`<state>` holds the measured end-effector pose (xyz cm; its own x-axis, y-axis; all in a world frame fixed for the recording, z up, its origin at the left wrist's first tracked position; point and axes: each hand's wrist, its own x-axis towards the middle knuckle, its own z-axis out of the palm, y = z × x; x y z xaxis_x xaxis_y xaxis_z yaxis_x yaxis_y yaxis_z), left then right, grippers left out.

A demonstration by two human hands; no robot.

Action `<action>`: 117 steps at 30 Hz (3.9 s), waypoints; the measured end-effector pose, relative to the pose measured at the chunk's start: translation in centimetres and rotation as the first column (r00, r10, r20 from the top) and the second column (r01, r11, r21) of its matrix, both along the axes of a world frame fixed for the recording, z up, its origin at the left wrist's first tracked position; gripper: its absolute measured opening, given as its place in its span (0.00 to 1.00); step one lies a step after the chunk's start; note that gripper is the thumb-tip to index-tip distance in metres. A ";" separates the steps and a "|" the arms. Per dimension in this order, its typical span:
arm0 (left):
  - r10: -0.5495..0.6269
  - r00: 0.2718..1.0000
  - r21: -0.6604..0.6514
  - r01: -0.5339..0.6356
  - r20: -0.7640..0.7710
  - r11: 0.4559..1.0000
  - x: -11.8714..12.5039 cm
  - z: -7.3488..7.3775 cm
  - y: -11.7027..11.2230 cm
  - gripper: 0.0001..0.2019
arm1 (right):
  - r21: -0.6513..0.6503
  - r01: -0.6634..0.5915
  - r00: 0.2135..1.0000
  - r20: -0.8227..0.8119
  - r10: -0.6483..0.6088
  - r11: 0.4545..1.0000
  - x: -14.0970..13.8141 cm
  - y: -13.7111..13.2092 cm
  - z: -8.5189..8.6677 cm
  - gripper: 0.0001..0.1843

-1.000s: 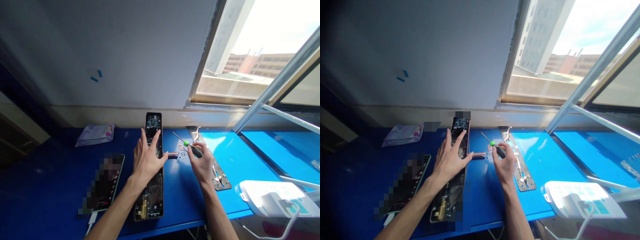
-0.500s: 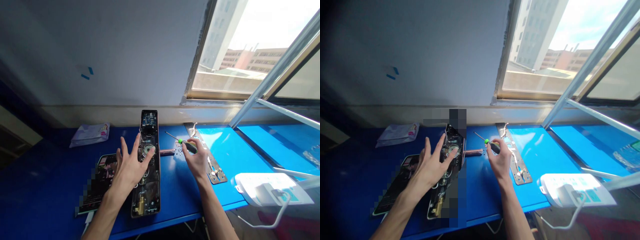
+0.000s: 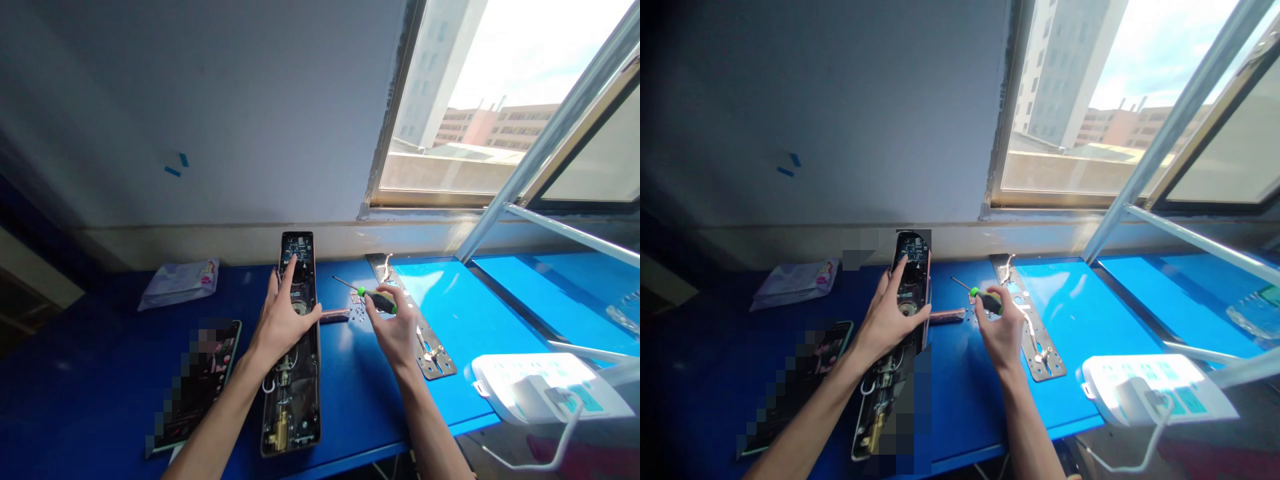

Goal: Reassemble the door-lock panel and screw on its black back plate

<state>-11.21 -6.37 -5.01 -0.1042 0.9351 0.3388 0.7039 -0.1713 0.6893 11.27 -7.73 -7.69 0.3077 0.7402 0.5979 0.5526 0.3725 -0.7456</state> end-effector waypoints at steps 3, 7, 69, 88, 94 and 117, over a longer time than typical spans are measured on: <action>0.001 1.000 0.059 -0.003 0.031 0.998 0.0 -0.3 -0.5 0.52 | 0.036 0.009 0.999 -0.033 -0.008 0.999 0.1 0.1 -0.2 0.14; 0.002 0.999 0.054 -0.004 0.043 0.999 0.0 -0.3 -1.8 0.51 | 0.097 0.011 0.995 -0.104 -0.001 0.995 0.1 0.2 -0.7 0.20; -0.076 0.990 0.408 0.120 -0.121 0.905 3.8 2.9 -1.0 0.18 | -0.566 -0.286 0.617 0.509 0.601 0.773 2.5 8.3 14.8 0.10; -0.165 0.982 0.417 0.110 0.097 0.902 2.4 1.6 0.1 0.15 | -0.515 -0.329 0.645 0.490 0.587 0.791 3.2 8.7 14.6 0.11; -0.187 0.971 0.439 0.104 0.151 0.893 1.9 1.1 -0.3 0.13 | -0.323 -0.321 0.747 0.492 0.448 0.890 3.3 6.9 16.1 0.12; -0.284 0.954 0.525 0.291 -0.097 0.800 2.1 1.7 -1.5 0.08 | 0.313 -0.265 0.943 0.284 0.176 0.912 -0.4 6.0 16.2 0.15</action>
